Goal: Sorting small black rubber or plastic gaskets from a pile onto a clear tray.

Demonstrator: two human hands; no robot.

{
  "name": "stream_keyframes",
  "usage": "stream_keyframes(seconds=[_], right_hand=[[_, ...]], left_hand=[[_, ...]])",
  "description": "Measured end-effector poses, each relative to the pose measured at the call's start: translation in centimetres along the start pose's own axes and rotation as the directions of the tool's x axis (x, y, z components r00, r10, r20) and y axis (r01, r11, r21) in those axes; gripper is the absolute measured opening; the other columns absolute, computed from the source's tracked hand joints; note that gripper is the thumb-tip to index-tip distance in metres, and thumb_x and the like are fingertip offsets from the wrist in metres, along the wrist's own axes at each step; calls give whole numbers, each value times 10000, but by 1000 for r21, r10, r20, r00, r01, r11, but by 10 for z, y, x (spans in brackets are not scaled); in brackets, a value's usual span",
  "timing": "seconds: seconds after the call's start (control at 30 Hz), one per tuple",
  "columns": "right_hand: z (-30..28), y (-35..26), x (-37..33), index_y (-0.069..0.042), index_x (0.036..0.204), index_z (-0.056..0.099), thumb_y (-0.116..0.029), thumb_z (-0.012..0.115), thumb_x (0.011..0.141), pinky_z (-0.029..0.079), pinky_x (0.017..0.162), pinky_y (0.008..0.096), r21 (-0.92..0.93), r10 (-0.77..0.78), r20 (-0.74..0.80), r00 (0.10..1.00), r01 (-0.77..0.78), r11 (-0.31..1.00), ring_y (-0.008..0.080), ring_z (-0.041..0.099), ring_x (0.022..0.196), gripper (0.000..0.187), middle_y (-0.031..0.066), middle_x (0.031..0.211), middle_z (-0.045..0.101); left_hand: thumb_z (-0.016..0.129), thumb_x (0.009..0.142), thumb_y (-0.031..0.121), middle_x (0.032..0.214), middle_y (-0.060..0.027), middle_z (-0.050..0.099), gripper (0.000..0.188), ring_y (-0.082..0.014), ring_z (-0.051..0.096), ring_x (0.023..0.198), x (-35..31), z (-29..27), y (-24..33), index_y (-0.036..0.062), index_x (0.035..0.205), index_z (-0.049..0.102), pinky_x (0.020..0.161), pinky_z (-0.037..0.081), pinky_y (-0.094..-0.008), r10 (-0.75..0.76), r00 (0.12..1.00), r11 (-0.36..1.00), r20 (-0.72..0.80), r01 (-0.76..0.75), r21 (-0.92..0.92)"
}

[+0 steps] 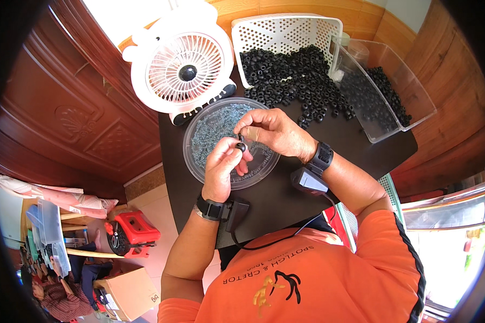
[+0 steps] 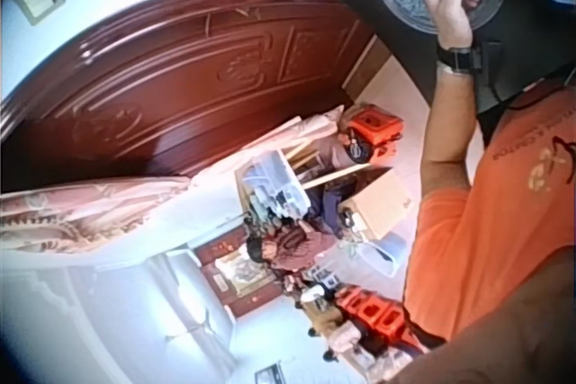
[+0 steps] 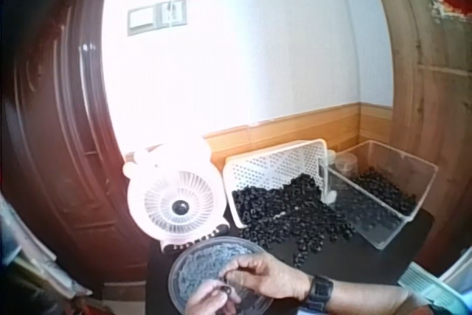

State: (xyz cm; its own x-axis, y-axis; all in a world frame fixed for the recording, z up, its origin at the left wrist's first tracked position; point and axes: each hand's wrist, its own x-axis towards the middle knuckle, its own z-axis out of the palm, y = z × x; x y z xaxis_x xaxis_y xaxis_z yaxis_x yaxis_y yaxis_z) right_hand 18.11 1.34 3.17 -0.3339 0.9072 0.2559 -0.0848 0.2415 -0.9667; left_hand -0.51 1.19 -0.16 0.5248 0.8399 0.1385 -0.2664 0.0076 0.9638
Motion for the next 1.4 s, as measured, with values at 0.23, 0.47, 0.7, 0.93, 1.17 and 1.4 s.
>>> stream_keyframes(seconds=[0.23, 0.47, 0.7, 0.93, 1.17, 1.4], right_hand=[[3, -3, -2, -31, 984, 623, -82, 574, 921, 467, 805, 256, -50, -92, 27, 995, 94, 994, 79, 556, 869, 95, 5, 911, 619], [6, 0, -3, -34, 985, 623, -67, 579, 912, 467, 782, 260, -94, -122, 22, 992, 124, 988, 103, 564, 864, 91, 18, 903, 605], [7, 4, -2, -34, 972, 621, -65, 577, 912, 465, 751, 267, -108, -181, 14, 983, 181, 977, 123, 568, 833, 81, 31, 886, 600], [5, 2, 0, -38, 958, 619, -71, 590, 904, 469, 750, 275, -241, -281, 44, 959, 284, 928, 134, 576, 832, 70, 37, 883, 603], [8, 7, 0, -44, 964, 612, -99, 705, 812, 477, 754, 310, -326, -331, 61, 942, 332, 885, 166, 581, 852, 187, 46, 915, 609], [15, 10, 1, -55, 983, 613, -64, 780, 688, 484, 790, 353, -445, -444, 69, 893, 426, 788, 233, 591, 902, 339, 82, 984, 615]], left_hand=[[530, 897, 286, 829, -97, 620, 282, -120, 556, 623, 1, 0, 0, 18, 983, 522, 559, 435, -230, 7, 1000, 1000, -11, -7, -6], [522, 905, 228, 814, -78, 616, 217, -105, 530, 629, 0, 0, 1, 16, 949, 539, 571, 426, -228, 15, 1000, 999, 2, -15, -29], [514, 905, 222, 813, -80, 614, 211, -104, 525, 632, 0, 1, 2, 14, 932, 535, 572, 424, -229, 18, 1000, 999, -9, -19, -29], [510, 911, 232, 807, -79, 614, 211, -101, 525, 621, 0, 1, 2, 22, 901, 523, 565, 422, -225, 14, 1000, 999, -15, -14, -50], [507, 914, 262, 794, -66, 596, 224, -106, 528, 614, -2, 0, -2, 39, 911, 520, 562, 423, -227, -20, 998, 989, -52, 12, -144], [504, 917, 274, 792, -48, 548, 239, -132, 544, 627, -2, 4, 0, 35, 928, 524, 571, 427, -244, -29, 996, 978, -88, 10, -210]])
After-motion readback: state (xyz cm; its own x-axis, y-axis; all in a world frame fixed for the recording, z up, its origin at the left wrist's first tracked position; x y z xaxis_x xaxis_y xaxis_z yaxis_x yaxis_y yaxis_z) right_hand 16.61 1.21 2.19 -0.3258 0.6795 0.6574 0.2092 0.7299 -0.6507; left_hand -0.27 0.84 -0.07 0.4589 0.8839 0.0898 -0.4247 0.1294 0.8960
